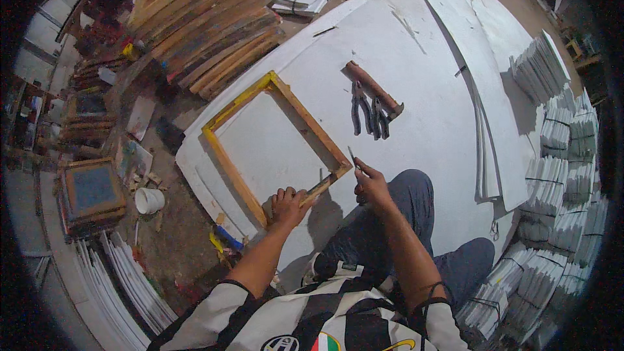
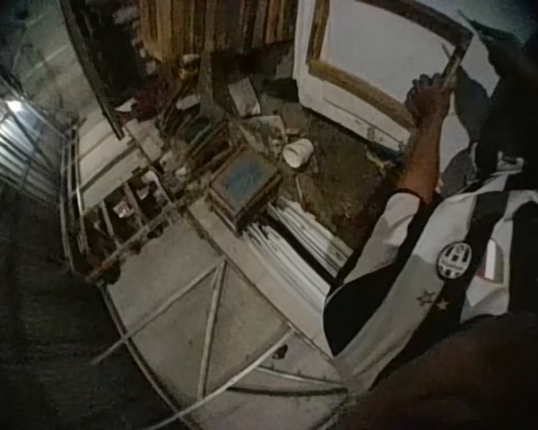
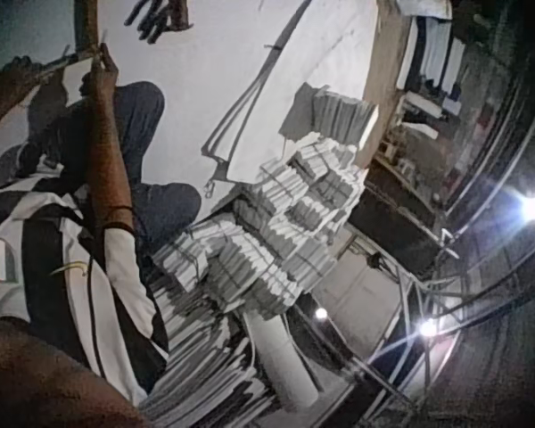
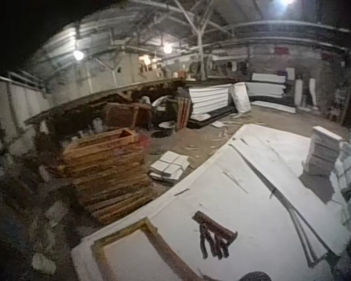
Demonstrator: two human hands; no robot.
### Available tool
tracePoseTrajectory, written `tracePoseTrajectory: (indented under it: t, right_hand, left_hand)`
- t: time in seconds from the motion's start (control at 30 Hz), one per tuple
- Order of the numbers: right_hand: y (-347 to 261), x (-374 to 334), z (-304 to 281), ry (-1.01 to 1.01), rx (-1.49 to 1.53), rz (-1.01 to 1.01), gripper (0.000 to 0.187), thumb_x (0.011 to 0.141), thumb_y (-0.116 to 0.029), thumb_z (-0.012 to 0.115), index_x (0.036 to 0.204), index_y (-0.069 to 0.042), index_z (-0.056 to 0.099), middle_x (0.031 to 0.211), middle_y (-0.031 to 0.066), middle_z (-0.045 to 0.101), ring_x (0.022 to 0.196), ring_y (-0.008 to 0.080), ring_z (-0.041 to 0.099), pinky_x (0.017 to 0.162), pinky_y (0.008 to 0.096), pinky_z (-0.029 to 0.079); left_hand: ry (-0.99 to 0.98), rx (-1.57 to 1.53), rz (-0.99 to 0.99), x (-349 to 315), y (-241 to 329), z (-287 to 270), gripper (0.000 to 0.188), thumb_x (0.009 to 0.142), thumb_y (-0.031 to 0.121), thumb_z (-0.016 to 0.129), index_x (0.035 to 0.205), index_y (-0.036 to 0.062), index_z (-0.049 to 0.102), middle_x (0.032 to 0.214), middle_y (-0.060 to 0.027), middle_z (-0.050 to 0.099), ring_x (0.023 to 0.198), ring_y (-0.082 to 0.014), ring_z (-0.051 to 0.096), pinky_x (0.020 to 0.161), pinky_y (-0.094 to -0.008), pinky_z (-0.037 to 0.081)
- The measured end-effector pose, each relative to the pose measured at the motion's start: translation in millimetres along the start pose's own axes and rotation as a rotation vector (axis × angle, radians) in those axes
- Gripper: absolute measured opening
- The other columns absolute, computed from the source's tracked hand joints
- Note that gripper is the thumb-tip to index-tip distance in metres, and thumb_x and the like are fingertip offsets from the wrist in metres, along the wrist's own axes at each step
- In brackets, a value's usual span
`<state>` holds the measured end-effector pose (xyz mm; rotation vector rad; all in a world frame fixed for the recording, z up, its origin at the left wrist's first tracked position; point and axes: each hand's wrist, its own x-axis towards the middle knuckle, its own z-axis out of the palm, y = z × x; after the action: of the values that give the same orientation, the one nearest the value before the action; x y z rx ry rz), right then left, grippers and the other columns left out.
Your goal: The person sits on the floor and uses a utility knife to scrape yellow paint off a wooden frame. They then use pliers to pull out nails or staples from the frame.
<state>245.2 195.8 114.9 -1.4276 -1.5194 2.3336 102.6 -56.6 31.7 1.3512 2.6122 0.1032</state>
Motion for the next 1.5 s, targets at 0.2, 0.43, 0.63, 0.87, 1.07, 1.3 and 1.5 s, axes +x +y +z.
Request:
tracePoseTrajectory:
  t: [0.2,0.43,0.63,0.87,1.07,1.3,1.5]
  right_hand:
    - [9,18,1,-0.006,-0.246,-0.041,0.054,0.106,-0.033,0.063,0.156,-0.018,0.049,0.072,0.0073,0.062,0.050,0.0148,0.058,0.045,0.0356,0.051]
    - [34,34,31,0.231,-0.931,-0.354,0.048,0.106,-0.029,0.054,0.153,-0.023,0.052,0.090,0.0208,0.074,0.078,0.0416,0.073,0.071,0.0539,0.057]
    - [17,38,38,0.150,-1.022,-0.206,0.050,0.105,-0.029,0.053,0.155,-0.032,0.048,0.094,0.0260,0.072,0.087,0.0474,0.071,0.077,0.0588,0.054]
    - [10,47,46,0.144,-1.002,-0.205,0.051,0.106,-0.029,0.052,0.156,-0.033,0.046,0.094,0.0238,0.073,0.084,0.0471,0.071,0.076,0.0588,0.054]
    - [3,39,45,0.160,-1.079,-0.189,0.051,0.106,-0.028,0.052,0.157,-0.027,0.045,0.090,0.0254,0.071,0.082,0.0476,0.070,0.075,0.0591,0.053]
    - [-9,48,44,0.203,-1.076,-0.262,0.051,0.105,-0.025,0.054,0.156,-0.026,0.046,0.090,0.0253,0.071,0.083,0.0467,0.070,0.075,0.0573,0.054]
    - [-36,64,53,0.193,-1.120,-0.181,0.049,0.106,-0.028,0.052,0.155,-0.029,0.048,0.093,0.0248,0.072,0.086,0.0466,0.070,0.076,0.0583,0.054]
  left_hand:
    - [0.049,-0.091,-0.118,49,-16,-19,0.042,0.098,0.054,0.061,0.124,0.0222,0.071,0.105,-0.0106,0.068,0.096,-0.0338,0.066,0.081,-0.0510,0.054]
    - [0.225,-0.164,-0.347,99,-27,6,0.042,0.101,0.049,0.058,0.116,0.0108,0.067,0.113,-0.0154,0.065,0.104,-0.0373,0.062,0.094,-0.0517,0.047]
    - [0.134,-0.155,-0.430,101,-18,1,0.042,0.104,0.043,0.053,0.128,0.0089,0.061,0.129,-0.0168,0.058,0.122,-0.0376,0.050,0.105,-0.0576,0.035]
    - [0.198,-0.123,-0.532,103,-16,9,0.048,0.107,0.041,0.048,0.140,0.0081,0.056,0.150,-0.0247,0.045,0.142,-0.0452,0.038,0.117,-0.0617,0.027]
    - [0.171,-0.106,-0.546,114,-9,0,0.049,0.108,0.039,0.045,0.144,0.0057,0.051,0.152,-0.0287,0.043,0.144,-0.0479,0.036,0.120,-0.0613,0.026]
    - [0.263,-0.063,-0.555,149,-7,14,0.049,0.108,0.038,0.048,0.143,0.0047,0.050,0.148,-0.0295,0.045,0.142,-0.0468,0.039,0.120,-0.0616,0.027]
    - [0.227,-0.127,-0.586,152,3,-5,0.049,0.107,0.041,0.048,0.143,0.0069,0.051,0.150,-0.0278,0.044,0.144,-0.0469,0.036,0.119,-0.0615,0.027]
